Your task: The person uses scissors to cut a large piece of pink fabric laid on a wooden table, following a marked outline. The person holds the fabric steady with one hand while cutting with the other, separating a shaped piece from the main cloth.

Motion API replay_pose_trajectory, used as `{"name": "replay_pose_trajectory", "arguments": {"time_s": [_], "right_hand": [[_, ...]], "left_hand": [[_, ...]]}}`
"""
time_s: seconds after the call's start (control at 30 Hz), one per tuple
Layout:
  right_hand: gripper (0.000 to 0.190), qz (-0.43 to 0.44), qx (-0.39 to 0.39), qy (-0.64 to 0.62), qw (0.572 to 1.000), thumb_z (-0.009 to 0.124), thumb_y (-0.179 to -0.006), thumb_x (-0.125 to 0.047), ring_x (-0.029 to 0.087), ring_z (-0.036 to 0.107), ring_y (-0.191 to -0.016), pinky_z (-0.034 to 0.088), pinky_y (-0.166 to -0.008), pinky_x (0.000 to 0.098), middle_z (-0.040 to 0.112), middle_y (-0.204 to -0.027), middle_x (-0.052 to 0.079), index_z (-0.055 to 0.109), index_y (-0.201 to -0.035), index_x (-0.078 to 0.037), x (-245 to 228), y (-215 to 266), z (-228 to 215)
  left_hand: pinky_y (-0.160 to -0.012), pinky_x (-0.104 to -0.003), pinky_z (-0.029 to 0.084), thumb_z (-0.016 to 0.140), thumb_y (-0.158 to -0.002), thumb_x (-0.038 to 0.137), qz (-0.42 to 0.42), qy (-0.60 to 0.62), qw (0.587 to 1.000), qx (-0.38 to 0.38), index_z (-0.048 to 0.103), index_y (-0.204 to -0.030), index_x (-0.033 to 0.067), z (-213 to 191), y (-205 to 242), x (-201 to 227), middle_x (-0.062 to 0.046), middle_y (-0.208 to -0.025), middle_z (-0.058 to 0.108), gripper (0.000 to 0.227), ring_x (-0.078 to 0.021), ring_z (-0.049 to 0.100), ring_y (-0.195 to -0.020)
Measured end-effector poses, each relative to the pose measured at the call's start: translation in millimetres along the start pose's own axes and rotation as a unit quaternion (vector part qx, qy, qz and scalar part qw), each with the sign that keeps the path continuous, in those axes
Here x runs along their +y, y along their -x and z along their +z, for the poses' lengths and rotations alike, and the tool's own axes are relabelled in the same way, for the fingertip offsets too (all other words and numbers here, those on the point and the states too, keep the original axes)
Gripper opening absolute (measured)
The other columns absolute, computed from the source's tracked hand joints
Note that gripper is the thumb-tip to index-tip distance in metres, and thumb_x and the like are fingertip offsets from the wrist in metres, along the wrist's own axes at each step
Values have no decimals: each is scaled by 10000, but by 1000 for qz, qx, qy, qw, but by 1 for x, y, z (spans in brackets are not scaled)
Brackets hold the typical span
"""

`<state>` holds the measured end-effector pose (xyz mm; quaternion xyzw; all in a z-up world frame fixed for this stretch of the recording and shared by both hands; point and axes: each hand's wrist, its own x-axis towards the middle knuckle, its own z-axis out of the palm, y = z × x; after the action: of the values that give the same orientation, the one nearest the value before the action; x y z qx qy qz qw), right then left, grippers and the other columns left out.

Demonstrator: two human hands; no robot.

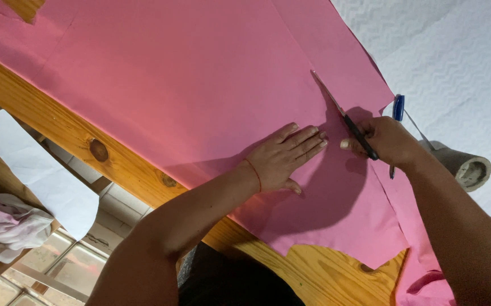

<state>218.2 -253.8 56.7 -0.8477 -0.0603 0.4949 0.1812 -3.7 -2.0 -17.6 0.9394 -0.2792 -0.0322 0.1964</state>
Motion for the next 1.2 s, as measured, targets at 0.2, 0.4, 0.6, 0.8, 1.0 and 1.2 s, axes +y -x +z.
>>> {"name": "replay_pose_trajectory", "arguments": {"time_s": [0.2, 0.4, 0.6, 0.8, 1.0, 1.2], "right_hand": [[444, -2, 7, 24, 1000, 994, -993, -363, 376, 782, -691, 545, -783, 458, 766, -680, 217, 855, -854, 35, 8, -9, -3], [420, -14, 2, 23, 1000, 965, -1025, -343, 433, 802, -754, 556, -835, 508, 797, -758, 262, 867, -882, 39, 6, -17, -3], [432, -12, 1, 37, 999, 957, -986, -349, 419, 778, -729, 535, -781, 474, 750, -694, 250, 844, -827, 37, -9, -16, 0], [431, -8, 5, 40, 999, 954, -998, -361, 377, 771, -671, 528, -743, 451, 754, -661, 209, 854, -795, 6, 0, -22, -4], [410, -13, -4, -1, 1000, 961, -1032, -297, 419, 759, -686, 529, -752, 475, 741, -695, 260, 868, -855, 62, -24, -25, -2], [514, -25, -2, 21, 999, 1033, -940, -402, 383, 745, -670, 527, -742, 464, 710, -652, 232, 844, -817, 60, -28, -24, -7]], "left_hand": [[-1526, -624, 55, 557, -899, 1061, -4, -9, 1000, 2, 215, -1933, 82, 4, -1, 0, -156, -2030, 217, 1464, -346, 154, -1880], [-1524, -629, 33, 535, -873, 1060, -6, 25, 999, 24, 267, -1922, 71, 20, -2, 1, -165, -2025, 222, 1467, -354, 170, -1879], [-1530, -640, 83, 388, -895, 1119, -1, 58, 993, 100, 260, -1926, 85, 47, -2, -1, -141, -2026, 228, 1466, -341, 218, -1881], [-1529, -640, 117, 400, -876, 1133, 0, 76, 984, 161, 311, -1912, 91, 53, -2, -1, -143, -2005, 295, 1472, -338, 263, -1867], [-1552, -608, 1, 379, -1008, 1079, 8, 156, 969, 193, 225, -1941, 82, 54, -2, -2, -105, -2045, 148, 1375, -307, 130, -1900], [-1537, -612, 32, 279, -902, 1144, -19, 89, 984, 155, 234, -1930, 116, 52, -3, 2, -100, -2032, 213, 1454, -294, 165, -1888]]}}
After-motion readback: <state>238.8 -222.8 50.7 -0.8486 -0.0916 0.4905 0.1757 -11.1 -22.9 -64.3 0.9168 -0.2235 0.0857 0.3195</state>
